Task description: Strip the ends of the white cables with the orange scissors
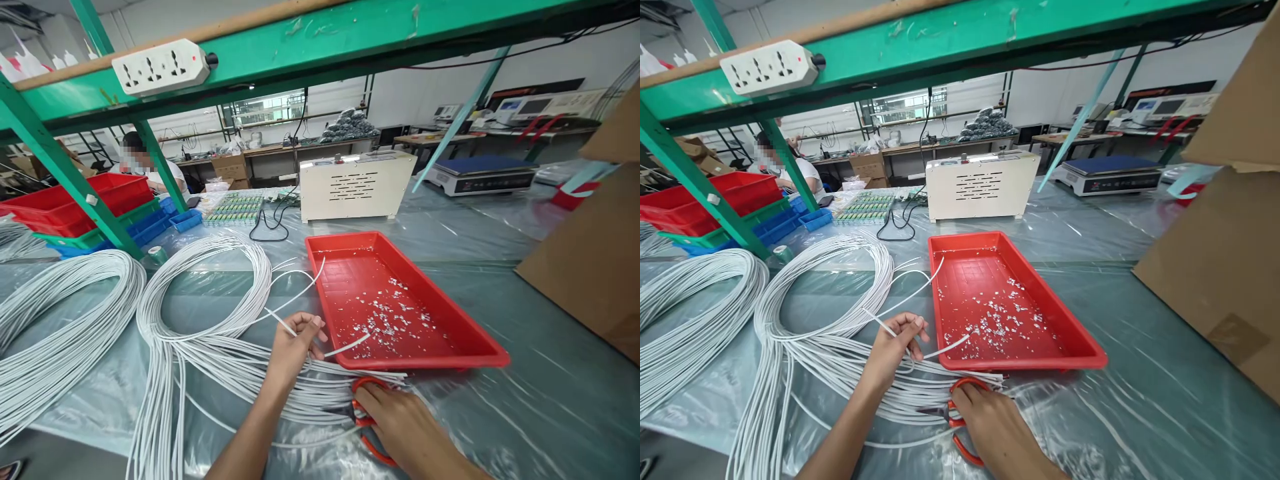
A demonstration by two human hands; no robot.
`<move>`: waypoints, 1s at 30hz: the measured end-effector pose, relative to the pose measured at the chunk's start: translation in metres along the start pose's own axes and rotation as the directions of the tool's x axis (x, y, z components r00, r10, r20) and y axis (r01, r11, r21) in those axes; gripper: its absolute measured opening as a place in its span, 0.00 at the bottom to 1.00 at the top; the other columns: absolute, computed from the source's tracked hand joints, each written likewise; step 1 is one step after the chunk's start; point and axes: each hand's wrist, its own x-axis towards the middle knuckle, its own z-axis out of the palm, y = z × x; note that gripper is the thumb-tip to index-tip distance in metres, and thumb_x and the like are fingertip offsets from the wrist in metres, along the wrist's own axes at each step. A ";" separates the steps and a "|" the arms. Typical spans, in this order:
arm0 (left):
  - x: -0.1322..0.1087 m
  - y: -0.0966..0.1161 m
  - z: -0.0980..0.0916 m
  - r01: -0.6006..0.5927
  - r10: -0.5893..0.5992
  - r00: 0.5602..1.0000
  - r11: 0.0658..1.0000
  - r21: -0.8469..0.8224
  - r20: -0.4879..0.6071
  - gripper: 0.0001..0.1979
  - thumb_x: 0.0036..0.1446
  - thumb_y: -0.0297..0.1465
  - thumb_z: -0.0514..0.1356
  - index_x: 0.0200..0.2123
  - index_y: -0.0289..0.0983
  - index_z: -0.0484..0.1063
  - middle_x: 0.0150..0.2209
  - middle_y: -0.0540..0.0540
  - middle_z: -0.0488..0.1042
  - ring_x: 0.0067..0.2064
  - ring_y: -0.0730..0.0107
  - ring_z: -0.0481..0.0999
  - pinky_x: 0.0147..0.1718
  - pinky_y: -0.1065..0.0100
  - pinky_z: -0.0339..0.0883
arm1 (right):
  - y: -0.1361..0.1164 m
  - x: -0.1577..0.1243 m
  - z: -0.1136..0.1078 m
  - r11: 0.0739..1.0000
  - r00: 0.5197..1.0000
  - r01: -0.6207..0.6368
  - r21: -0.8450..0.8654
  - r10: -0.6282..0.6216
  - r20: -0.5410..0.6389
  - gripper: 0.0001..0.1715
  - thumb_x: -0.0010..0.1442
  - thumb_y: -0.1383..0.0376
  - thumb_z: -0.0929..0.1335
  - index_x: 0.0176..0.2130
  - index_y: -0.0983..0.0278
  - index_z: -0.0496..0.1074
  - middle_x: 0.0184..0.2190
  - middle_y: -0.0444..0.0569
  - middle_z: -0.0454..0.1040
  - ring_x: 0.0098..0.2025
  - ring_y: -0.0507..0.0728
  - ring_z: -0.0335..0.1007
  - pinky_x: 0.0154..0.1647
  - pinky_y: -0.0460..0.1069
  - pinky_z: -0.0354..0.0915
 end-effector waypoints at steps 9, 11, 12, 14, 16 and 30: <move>-0.001 -0.001 0.001 -0.010 0.010 1.000 0.999 -0.033 0.008 0.15 0.47 0.39 0.59 0.26 0.31 0.67 0.20 0.50 0.69 0.13 0.80 0.66 0.14 0.77 0.54 | -0.009 -0.002 -0.008 0.998 0.991 0.051 -0.031 -0.054 -0.118 0.21 0.44 0.82 0.57 0.35 0.62 0.61 0.30 0.46 0.73 0.32 0.57 0.69 0.30 0.48 0.60; -0.001 -0.002 0.001 -0.014 0.014 1.000 0.999 -0.039 0.007 0.16 0.47 0.41 0.59 0.26 0.31 0.67 0.19 0.51 0.69 0.13 0.80 0.65 0.14 0.77 0.54 | -0.011 -0.003 -0.005 0.998 0.989 0.044 -0.045 -0.050 -0.138 0.23 0.43 0.83 0.55 0.36 0.62 0.60 0.32 0.47 0.73 0.35 0.58 0.69 0.33 0.49 0.61; -0.001 -0.002 0.001 -0.015 0.016 1.000 0.999 -0.040 0.007 0.16 0.47 0.41 0.59 0.25 0.31 0.67 0.19 0.51 0.69 0.13 0.80 0.65 0.14 0.77 0.54 | -0.012 -0.003 -0.002 0.998 0.990 0.036 -0.042 -0.041 -0.137 0.23 0.43 0.83 0.55 0.36 0.62 0.59 0.32 0.48 0.73 0.35 0.57 0.69 0.34 0.48 0.62; -0.001 -0.003 0.000 -0.017 0.017 1.000 0.999 -0.041 0.009 0.17 0.46 0.42 0.59 0.25 0.32 0.67 0.19 0.51 0.69 0.13 0.80 0.65 0.14 0.77 0.54 | -0.011 -0.004 0.003 0.999 0.992 0.018 -0.033 -0.022 -0.127 0.23 0.42 0.83 0.55 0.35 0.62 0.59 0.32 0.48 0.73 0.35 0.57 0.70 0.32 0.48 0.63; 0.000 -0.004 0.000 -0.018 0.018 1.000 0.999 -0.042 0.012 0.17 0.45 0.43 0.59 0.25 0.32 0.67 0.18 0.51 0.69 0.13 0.80 0.65 0.14 0.77 0.54 | -0.011 -0.004 0.006 1.000 0.992 0.008 -0.025 -0.011 -0.127 0.23 0.42 0.83 0.54 0.35 0.62 0.58 0.32 0.48 0.73 0.34 0.57 0.70 0.30 0.48 0.64; -0.001 -0.007 0.002 0.024 -0.023 1.000 0.998 -0.056 0.013 0.16 0.44 0.41 0.60 0.25 0.32 0.67 0.19 0.51 0.70 0.13 0.81 0.66 0.12 0.78 0.53 | -0.010 -0.005 0.015 0.996 0.975 0.072 0.056 -0.058 -0.214 0.21 0.39 0.79 0.57 0.32 0.61 0.62 0.27 0.47 0.73 0.29 0.58 0.69 0.29 0.48 0.63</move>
